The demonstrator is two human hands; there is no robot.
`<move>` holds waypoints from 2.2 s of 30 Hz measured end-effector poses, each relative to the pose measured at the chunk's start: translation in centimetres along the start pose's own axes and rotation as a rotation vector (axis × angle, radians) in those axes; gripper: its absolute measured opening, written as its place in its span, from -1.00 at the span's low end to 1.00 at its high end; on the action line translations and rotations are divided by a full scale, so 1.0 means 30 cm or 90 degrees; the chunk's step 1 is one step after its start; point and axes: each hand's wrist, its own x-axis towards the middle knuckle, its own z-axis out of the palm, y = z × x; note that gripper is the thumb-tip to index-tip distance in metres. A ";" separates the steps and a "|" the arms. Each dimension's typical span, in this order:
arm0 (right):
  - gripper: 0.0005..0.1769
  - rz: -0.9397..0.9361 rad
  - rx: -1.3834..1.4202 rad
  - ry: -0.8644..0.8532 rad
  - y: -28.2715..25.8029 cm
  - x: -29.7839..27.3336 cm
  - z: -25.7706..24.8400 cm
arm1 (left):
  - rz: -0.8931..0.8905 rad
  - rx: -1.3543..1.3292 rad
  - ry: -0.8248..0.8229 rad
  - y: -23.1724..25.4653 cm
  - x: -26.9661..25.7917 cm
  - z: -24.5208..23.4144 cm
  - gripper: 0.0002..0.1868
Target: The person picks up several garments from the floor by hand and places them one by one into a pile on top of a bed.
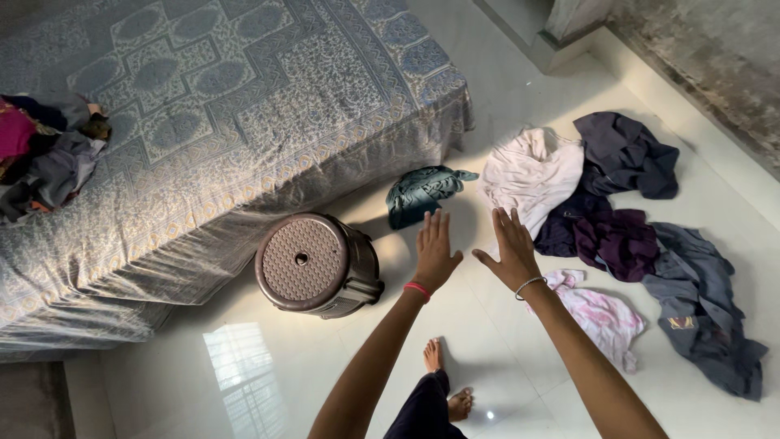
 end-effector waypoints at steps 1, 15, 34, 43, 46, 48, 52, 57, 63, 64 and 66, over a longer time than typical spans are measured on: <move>0.17 -0.005 0.001 0.002 0.028 0.024 0.034 | -0.025 0.002 -0.006 -0.062 -0.002 0.008 0.01; 0.11 -0.003 -0.007 -0.049 0.542 0.417 0.760 | -0.181 0.127 -0.062 -0.724 0.104 0.322 -0.25; 0.02 -0.131 -0.208 -0.258 1.092 1.073 1.959 | -0.209 0.157 0.065 -1.794 0.331 1.484 -0.20; 0.16 -0.058 -0.258 -0.235 1.168 1.039 2.107 | -0.327 0.121 -0.072 -1.926 0.380 1.567 0.28; -0.15 -0.143 -0.230 -0.063 1.193 0.893 2.153 | -0.343 0.101 -0.061 -1.888 0.392 1.555 0.47; -0.28 -0.121 -0.249 -0.137 1.156 0.860 2.175 | -0.349 0.131 -0.043 -1.876 0.430 1.522 0.53; -0.31 -0.122 -0.119 -0.342 1.152 0.892 2.108 | -0.363 0.225 -0.025 -1.849 0.479 1.479 0.54; -0.42 0.026 0.061 -0.340 1.166 0.864 2.013 | -0.327 0.306 0.019 -1.832 0.463 1.505 -0.03; -0.52 -0.108 -0.120 -0.085 1.230 0.842 1.874 | -0.059 0.243 0.092 -1.762 0.499 1.516 -0.57; -0.54 -0.169 -0.198 -0.078 1.253 0.840 1.868 | -0.015 0.174 0.082 -1.745 0.507 1.512 -0.59; -0.50 -0.216 -0.236 -0.104 1.301 0.815 1.897 | -0.075 0.066 -0.029 -1.701 0.506 1.504 -0.57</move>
